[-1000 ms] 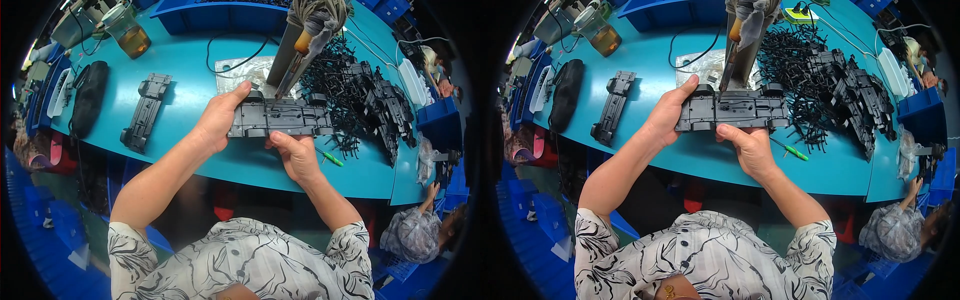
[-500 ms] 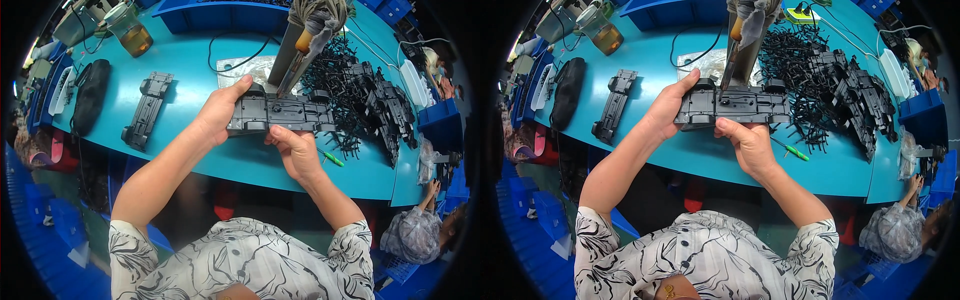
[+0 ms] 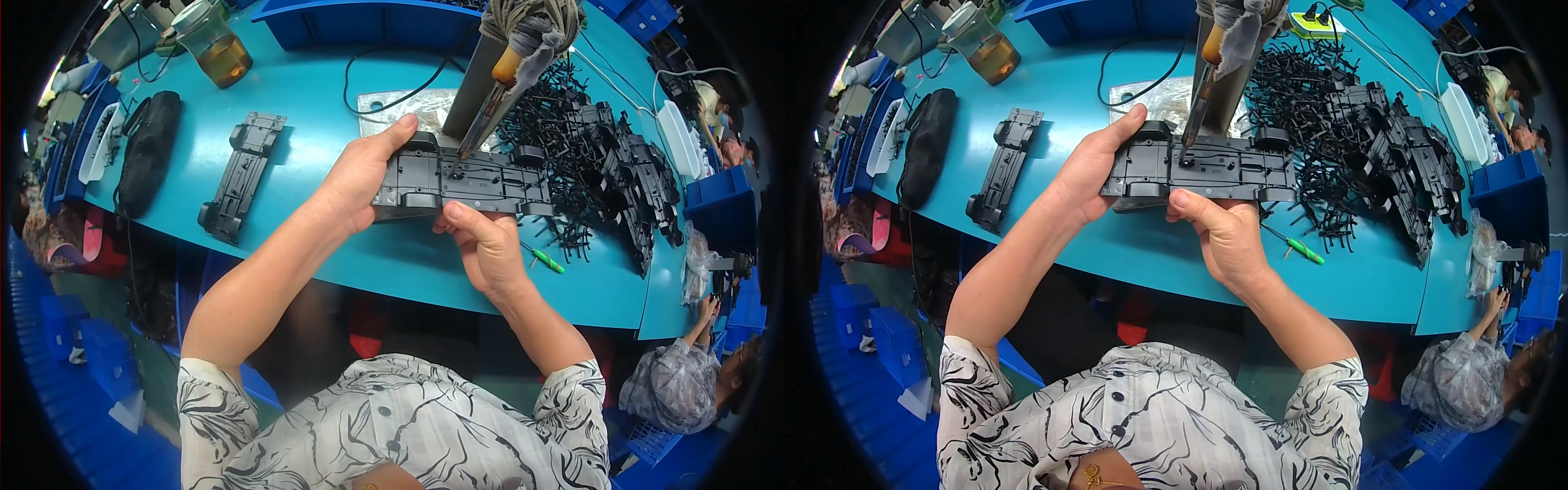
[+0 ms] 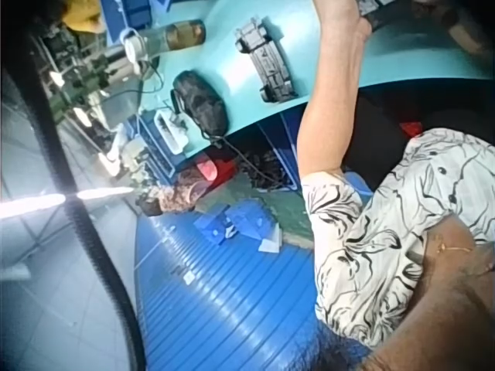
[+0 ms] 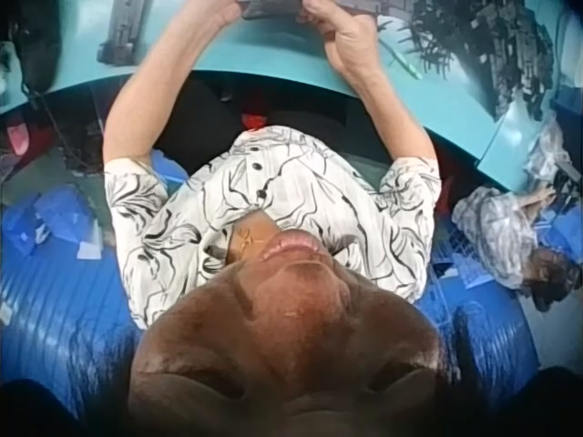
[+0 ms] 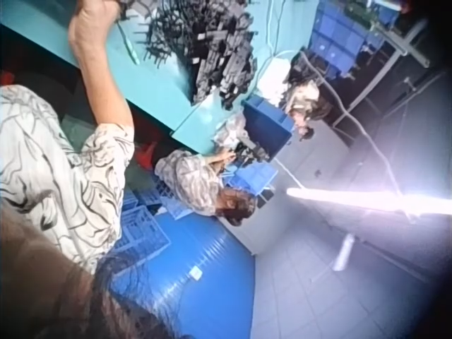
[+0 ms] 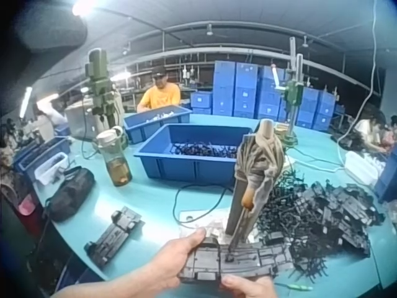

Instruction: Manually assembling plastic toy truck chassis components and using a heat tool to secure them at a factory workbench.

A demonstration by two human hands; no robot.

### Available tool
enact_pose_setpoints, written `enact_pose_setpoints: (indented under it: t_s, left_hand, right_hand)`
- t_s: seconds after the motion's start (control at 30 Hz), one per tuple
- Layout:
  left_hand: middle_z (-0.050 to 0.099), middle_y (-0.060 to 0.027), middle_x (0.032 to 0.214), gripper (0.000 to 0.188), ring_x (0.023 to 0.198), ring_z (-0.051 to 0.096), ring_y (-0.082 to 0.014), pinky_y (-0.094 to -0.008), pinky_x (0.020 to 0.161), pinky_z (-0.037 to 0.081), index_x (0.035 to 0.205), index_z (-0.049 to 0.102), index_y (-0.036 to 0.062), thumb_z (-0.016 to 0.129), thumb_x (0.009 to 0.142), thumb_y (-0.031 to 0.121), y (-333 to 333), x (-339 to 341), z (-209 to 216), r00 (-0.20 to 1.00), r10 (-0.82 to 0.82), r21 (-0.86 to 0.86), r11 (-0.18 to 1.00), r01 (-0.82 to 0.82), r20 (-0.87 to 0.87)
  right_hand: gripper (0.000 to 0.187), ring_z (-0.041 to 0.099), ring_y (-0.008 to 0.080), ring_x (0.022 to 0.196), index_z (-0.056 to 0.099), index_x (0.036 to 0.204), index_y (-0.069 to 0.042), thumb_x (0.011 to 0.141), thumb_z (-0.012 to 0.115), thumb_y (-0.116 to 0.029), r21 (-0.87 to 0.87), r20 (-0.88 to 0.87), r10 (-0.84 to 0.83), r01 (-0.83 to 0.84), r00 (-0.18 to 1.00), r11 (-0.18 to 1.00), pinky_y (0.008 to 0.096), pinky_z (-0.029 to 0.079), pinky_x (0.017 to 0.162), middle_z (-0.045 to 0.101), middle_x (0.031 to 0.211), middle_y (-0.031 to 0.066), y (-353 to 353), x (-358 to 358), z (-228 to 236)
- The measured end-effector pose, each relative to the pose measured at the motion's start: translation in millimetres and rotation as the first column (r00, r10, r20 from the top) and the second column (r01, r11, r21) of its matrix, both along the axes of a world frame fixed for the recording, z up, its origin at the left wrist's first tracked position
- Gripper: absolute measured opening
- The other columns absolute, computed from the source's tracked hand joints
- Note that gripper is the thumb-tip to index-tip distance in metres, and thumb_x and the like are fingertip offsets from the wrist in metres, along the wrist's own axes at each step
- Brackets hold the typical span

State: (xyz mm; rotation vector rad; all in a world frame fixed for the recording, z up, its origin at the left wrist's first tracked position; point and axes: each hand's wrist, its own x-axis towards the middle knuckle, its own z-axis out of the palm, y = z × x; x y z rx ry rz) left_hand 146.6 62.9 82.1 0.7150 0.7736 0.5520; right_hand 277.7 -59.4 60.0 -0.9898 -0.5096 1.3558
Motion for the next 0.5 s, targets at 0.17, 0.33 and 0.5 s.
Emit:
enact_pose_setpoints:
  t_s: [0.17, 0.33, 0.5]
  left_hand:
    - [0.065, -0.0141, 0.099, 0.04, 0.084, 0.066, -0.0214, -0.0362, 0.075, 0.055, 0.109, 0.057, -0.0033, 0.052, 0.093, 0.033, -1, -1, 5, 0.994, 0.035, -0.028, 0.999, -0.032, 0.099]
    - [0.063, -0.0114, 0.105, 0.041, 0.093, 0.062, -0.0196, -0.0345, 0.082, 0.05, 0.113, 0.058, -0.0009, 0.054, 0.092, 0.034, -8, -4, -5, 0.994, 0.032, 0.043, 0.998, -0.037, 0.107]
    - [0.065, -0.0119, 0.08, 0.041, 0.064, 0.061, -0.0159, -0.032, 0.06, 0.05, 0.089, 0.064, -0.0044, 0.054, 0.092, 0.036, -14, 10, -16, 0.992, 0.081, 0.072, 0.994, -0.088, 0.096]
  right_hand:
    - [0.013, 0.058, 0.0174, 0.076, 0.062, 0.089, -0.002, 0.079, 0.067, -0.009, 0.012, 0.0, -0.034, 0.034, 0.999, 0.999, 0.0333, 0.047, 0.073, 0.063, 0.082, 0.0067, 2, -3, -2]
    - [0.014, 0.058, 0.0163, 0.074, 0.061, 0.092, -0.001, 0.08, 0.065, -0.007, -0.047, 0.042, -0.123, 0.125, 0.992, 0.991, 0.0316, 0.049, 0.07, 0.061, 0.081, 0.0055, -5, -8, -15]
    - [0.016, 0.058, 0.0143, 0.074, 0.059, 0.097, -0.002, 0.082, 0.063, -0.007, 0.02, 0.069, -0.104, 0.103, 0.992, 0.994, 0.0294, 0.047, 0.069, 0.061, 0.085, 0.0042, -16, 0, -21]
